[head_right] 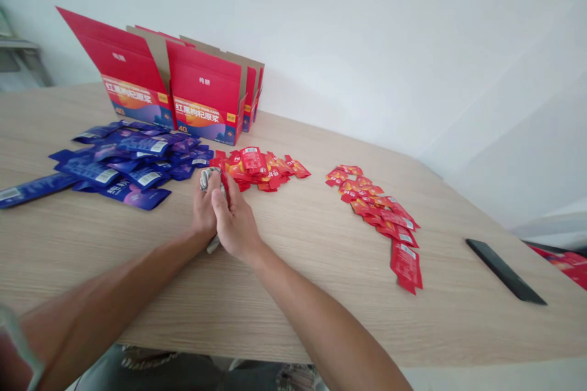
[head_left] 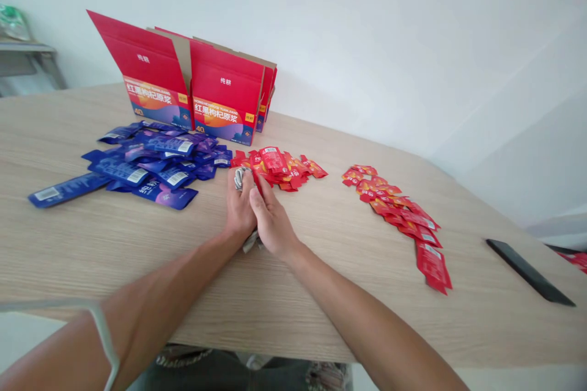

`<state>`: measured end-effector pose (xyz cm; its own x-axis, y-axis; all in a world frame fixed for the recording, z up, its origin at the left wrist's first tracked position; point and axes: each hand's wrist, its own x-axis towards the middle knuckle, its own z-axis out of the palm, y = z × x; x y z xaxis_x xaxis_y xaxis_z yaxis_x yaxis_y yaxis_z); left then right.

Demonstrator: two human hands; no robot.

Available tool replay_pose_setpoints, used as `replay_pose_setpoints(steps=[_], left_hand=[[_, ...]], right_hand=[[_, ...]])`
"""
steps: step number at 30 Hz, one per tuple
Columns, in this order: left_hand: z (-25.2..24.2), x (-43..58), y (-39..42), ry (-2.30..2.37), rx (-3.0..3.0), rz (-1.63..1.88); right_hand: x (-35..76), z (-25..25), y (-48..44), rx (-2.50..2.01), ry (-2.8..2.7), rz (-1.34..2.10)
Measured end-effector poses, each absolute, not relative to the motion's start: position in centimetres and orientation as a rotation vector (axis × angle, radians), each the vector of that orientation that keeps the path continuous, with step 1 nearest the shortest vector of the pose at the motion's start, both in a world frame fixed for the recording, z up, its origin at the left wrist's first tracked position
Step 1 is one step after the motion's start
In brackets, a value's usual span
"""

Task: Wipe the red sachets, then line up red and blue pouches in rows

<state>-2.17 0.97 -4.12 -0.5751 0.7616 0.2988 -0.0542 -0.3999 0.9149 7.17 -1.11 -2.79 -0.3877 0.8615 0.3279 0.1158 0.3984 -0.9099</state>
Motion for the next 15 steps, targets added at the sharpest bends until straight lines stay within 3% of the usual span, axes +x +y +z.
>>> replay_pose_setpoints(steps=[7,15], left_hand=[[-3.4,-3.5,2.5,1.341,0.95,2.08],[-1.9,-2.2,0.9,1.291,0.89,1.988]], right_hand=[[8.9,-1.1,-2.0,-0.896,-1.818,0.83],[9.2,-0.6,0.6,-0.866,-1.536,0.93]])
